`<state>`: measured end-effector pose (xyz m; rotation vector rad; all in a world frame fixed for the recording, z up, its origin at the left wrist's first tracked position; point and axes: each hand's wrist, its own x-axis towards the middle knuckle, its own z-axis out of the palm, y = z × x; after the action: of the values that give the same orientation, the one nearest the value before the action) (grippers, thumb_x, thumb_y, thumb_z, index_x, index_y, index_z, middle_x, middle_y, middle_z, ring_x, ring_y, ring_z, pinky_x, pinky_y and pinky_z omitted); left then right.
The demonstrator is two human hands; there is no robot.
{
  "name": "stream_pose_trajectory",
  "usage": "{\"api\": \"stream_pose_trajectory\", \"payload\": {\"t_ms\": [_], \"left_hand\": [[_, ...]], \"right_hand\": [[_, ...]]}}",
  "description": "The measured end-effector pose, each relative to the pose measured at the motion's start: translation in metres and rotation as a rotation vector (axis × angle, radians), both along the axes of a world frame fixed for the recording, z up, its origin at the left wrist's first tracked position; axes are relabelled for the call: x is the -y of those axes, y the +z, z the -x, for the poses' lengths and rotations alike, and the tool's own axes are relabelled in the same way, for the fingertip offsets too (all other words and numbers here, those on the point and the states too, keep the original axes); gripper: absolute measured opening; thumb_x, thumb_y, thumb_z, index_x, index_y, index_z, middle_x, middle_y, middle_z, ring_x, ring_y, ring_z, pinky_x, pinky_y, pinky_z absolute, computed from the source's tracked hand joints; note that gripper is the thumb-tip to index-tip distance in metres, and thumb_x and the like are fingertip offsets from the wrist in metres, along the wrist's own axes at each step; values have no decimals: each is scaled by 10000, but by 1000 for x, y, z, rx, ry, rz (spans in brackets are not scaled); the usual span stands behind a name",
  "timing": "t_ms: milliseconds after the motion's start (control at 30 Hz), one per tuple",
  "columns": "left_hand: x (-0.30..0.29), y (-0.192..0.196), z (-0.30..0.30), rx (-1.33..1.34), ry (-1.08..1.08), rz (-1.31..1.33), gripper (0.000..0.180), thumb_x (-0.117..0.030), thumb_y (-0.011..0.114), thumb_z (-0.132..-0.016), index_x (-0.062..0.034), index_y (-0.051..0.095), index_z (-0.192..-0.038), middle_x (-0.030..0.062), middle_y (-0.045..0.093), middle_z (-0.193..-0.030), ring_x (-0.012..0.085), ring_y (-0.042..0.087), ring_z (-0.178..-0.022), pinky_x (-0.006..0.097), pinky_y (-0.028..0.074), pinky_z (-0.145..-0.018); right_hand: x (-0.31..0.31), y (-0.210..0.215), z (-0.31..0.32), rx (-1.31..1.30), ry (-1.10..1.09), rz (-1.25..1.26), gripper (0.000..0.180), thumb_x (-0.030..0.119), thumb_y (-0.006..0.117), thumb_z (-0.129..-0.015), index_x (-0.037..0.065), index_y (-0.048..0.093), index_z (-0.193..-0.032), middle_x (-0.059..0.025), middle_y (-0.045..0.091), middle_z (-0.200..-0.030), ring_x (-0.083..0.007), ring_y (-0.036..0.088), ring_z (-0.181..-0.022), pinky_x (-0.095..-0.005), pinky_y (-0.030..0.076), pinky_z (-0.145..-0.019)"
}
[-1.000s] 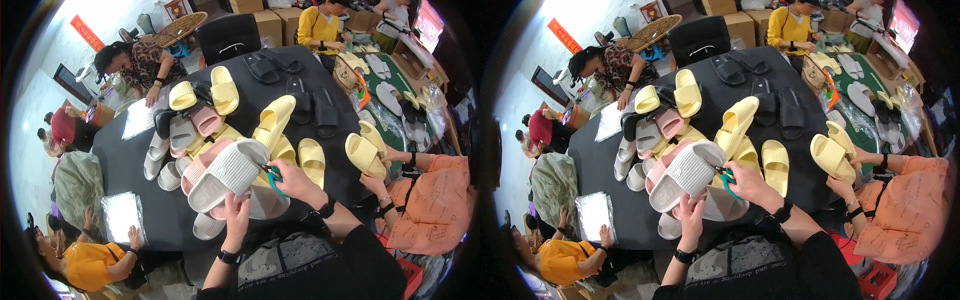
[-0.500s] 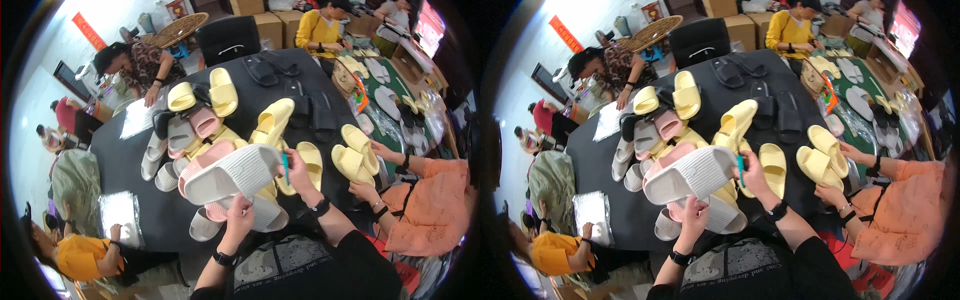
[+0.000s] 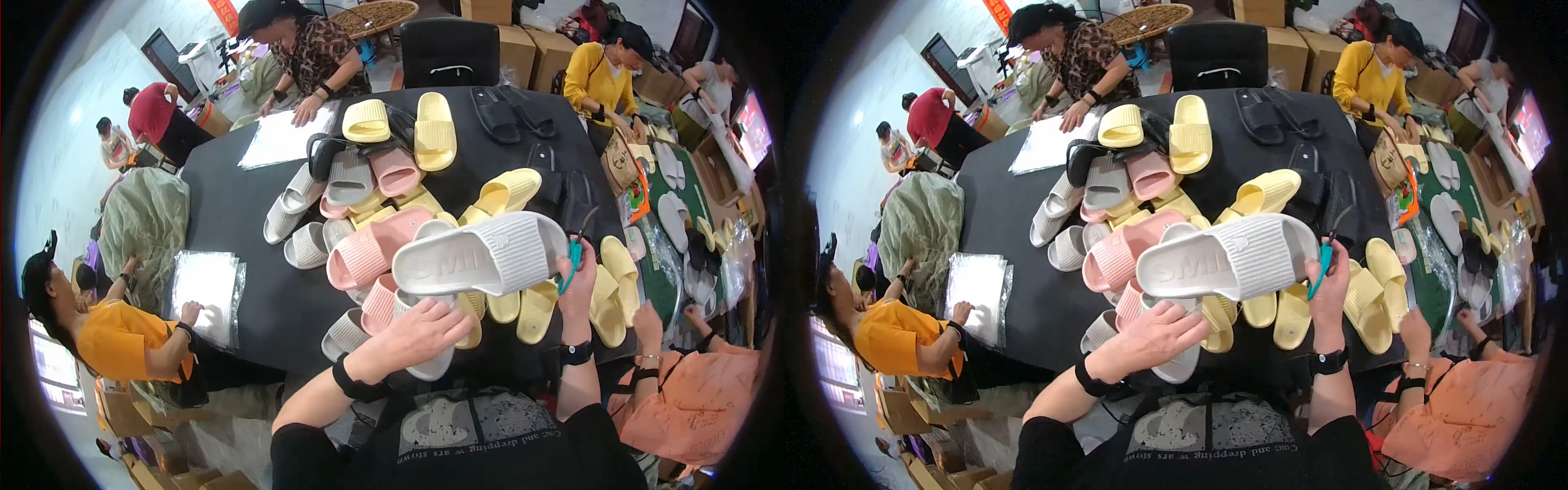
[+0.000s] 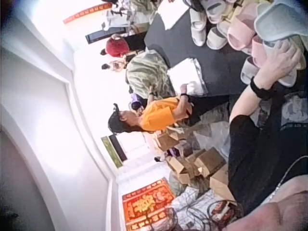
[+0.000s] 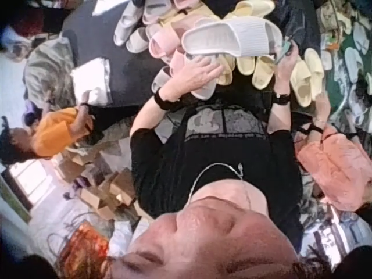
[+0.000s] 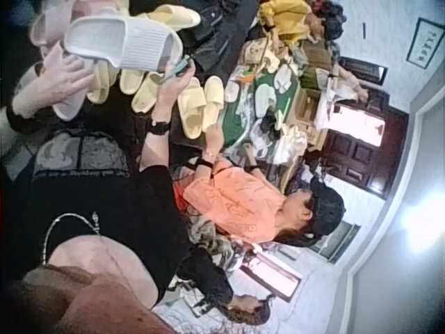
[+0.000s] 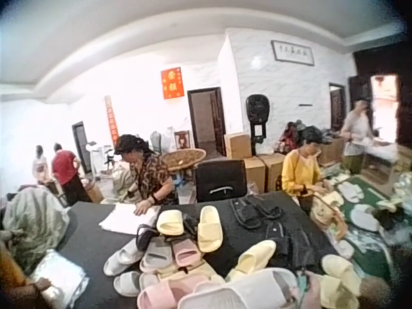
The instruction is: Using scissors to trim excess material or threads from mass-produced plastic slides/sandals.
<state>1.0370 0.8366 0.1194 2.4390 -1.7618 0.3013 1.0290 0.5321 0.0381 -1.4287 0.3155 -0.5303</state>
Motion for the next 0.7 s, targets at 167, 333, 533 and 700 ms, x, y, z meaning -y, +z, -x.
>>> {"api": "stream_pose_trajectory", "payload": {"t_ms": [167,333,533,700], "left_hand": [[-19,-34,-3,-38,-24,-3,282,-124,552,-731,-85,537,-1010,2,525,-997,143,488,-901,282,384,-796],[-41,-74,17,-234,279,348,402,-36,629,-680,-74,549,-1072,97,516,-1131,250,499,-987,378,395,-843],[-100,-120,43,-574,995,718,343,-104,696,-745,-14,529,-1031,150,526,-1020,269,531,-877,357,440,-744],[-113,-152,68,-1504,1105,725,316,-228,499,-931,18,459,-1124,87,567,-921,140,569,-738,275,503,-622]], "right_hand": [[16,2,-4,-13,17,129,477,67,615,-776,1,428,-1209,-56,518,-1081,-121,512,-960,-245,423,-842],[19,14,-10,-70,87,329,472,48,609,-778,-14,419,-1206,-85,559,-978,-123,556,-829,-236,475,-684],[14,24,-21,-113,158,327,456,22,610,-772,-8,429,-1190,-73,566,-923,-116,548,-787,-238,464,-663],[-5,21,-35,-33,245,419,452,0,619,-757,-8,443,-1174,-61,565,-908,-119,543,-805,-251,452,-733]]}}
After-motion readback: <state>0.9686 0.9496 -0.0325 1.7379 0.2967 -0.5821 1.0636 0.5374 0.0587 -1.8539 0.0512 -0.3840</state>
